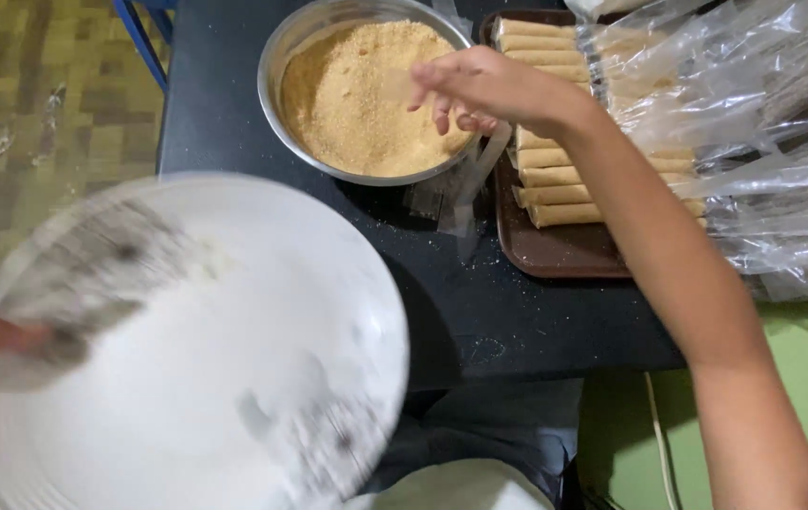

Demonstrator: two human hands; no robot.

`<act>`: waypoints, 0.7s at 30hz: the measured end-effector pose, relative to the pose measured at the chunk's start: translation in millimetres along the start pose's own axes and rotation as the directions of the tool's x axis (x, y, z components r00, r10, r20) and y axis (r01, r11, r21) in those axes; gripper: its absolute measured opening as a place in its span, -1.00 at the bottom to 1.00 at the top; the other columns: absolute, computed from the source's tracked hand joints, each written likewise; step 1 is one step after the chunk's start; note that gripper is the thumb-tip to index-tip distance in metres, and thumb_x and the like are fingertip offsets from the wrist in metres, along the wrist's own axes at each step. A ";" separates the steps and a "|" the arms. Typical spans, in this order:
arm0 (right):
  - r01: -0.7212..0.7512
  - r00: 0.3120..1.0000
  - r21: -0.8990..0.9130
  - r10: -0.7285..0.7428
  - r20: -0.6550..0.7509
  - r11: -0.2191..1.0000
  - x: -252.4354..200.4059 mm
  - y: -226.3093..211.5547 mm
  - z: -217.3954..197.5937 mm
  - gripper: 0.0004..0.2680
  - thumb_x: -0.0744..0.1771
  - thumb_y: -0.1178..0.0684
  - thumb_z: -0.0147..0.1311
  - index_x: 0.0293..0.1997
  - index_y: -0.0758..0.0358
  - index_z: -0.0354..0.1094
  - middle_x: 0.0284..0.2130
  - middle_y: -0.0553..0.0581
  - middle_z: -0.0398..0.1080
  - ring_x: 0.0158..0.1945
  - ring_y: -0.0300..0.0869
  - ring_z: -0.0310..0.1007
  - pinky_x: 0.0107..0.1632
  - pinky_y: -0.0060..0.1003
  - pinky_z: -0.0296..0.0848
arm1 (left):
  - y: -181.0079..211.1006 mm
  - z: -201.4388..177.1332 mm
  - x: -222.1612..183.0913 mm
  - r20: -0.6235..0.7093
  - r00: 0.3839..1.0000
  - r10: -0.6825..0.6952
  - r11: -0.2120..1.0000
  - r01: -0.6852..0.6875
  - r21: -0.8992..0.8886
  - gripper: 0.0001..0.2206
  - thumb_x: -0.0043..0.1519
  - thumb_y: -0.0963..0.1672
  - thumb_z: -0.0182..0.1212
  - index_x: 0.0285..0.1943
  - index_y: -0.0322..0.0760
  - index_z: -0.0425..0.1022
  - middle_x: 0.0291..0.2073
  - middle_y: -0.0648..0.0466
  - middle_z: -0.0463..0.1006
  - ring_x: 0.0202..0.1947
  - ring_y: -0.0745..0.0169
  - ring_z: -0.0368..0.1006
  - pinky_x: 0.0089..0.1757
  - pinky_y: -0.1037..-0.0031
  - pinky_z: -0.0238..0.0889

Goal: Filling small plastic tubes with a fine powder using a measuring spoon at a packaging station.

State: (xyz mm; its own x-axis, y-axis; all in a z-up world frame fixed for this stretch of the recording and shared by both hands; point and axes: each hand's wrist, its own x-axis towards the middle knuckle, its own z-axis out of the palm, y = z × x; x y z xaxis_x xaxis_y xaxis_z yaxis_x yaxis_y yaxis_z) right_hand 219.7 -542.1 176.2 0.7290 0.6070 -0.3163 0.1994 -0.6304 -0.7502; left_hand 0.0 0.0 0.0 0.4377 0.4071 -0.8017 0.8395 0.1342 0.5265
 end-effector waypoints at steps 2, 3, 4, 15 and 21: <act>0.010 1.000 0.062 -0.012 0.025 0.998 -2.4 3.0 -1.5 -0.60 0.22 -0.27 -0.32 -0.15 0.26 0.25 -0.58 0.03 0.27 -0.71 -0.42 0.00 -0.71 -0.65 -0.01 | -7.9 84.4 -81.6 0.007 1.000 -0.008 1.000 0.008 0.006 -0.77 0.04 -0.22 -0.02 -0.14 -0.41 0.39 -0.37 -0.29 0.39 -0.41 -0.21 0.27 -0.31 0.01 0.15; -0.007 1.000 0.061 0.007 0.009 0.998 -5.1 1.8 -1.4 -0.56 0.19 -0.32 -0.40 -0.17 0.23 0.26 -0.58 0.03 0.27 -0.67 -0.40 0.02 -0.67 -0.64 0.00 | -4.0 108.5 -112.4 0.033 0.999 -0.006 0.994 0.003 0.108 -0.76 0.04 -0.20 0.00 -0.15 -0.43 0.45 -0.32 -0.23 0.46 -0.33 -0.09 0.31 -0.32 0.20 0.04; -0.021 1.000 0.057 0.021 -0.009 0.998 -7.2 -0.2 -1.6 -0.51 0.16 -0.37 -0.47 -0.19 0.20 0.27 -0.58 0.03 0.27 -0.62 -0.38 0.04 -0.64 -0.63 0.01 | -0.1 132.3 -143.1 0.057 0.998 -0.004 0.980 -0.008 0.201 -0.75 0.05 -0.19 0.01 -0.17 -0.45 0.51 -0.27 -0.17 0.54 -0.25 0.02 0.35 -0.33 0.40 -0.06; 0.057 0.997 0.301 -0.039 -0.064 0.952 -50.1 9.1 -6.1 -0.82 0.21 -0.07 -0.03 -0.31 0.19 0.25 -0.67 -0.07 0.16 -0.67 -0.45 0.01 -0.63 -0.71 0.02 | 12.3 218.3 -178.4 0.611 0.782 0.122 0.961 -0.247 0.124 -0.67 0.09 -0.14 -0.01 -0.63 -0.62 0.34 -0.79 -0.19 0.29 -0.80 0.04 0.16 -0.69 0.26 0.27; 0.078 0.986 0.364 -0.019 -0.164 0.928 -86.2 7.8 -12.8 -0.64 0.21 -0.20 -0.26 -0.13 0.26 0.26 -0.46 0.01 0.26 -0.55 -0.40 0.13 -0.56 -0.71 0.16 | 7.3 239.2 -181.6 0.674 0.732 0.102 0.952 -0.269 0.148 -0.63 0.12 -0.09 -0.04 -0.73 -0.35 0.06 -0.87 0.14 -0.13 -0.88 0.37 -0.14 -0.68 0.29 0.37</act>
State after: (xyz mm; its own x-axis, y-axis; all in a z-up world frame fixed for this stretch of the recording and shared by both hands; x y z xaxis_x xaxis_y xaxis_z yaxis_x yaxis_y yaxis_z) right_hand 166.9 -605.5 205.1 0.8226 0.5313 -0.2025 0.0042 -0.3617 -0.9323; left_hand 3.7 -289.1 81.7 0.6229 -0.2974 -0.7236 0.7290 -0.1149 0.6748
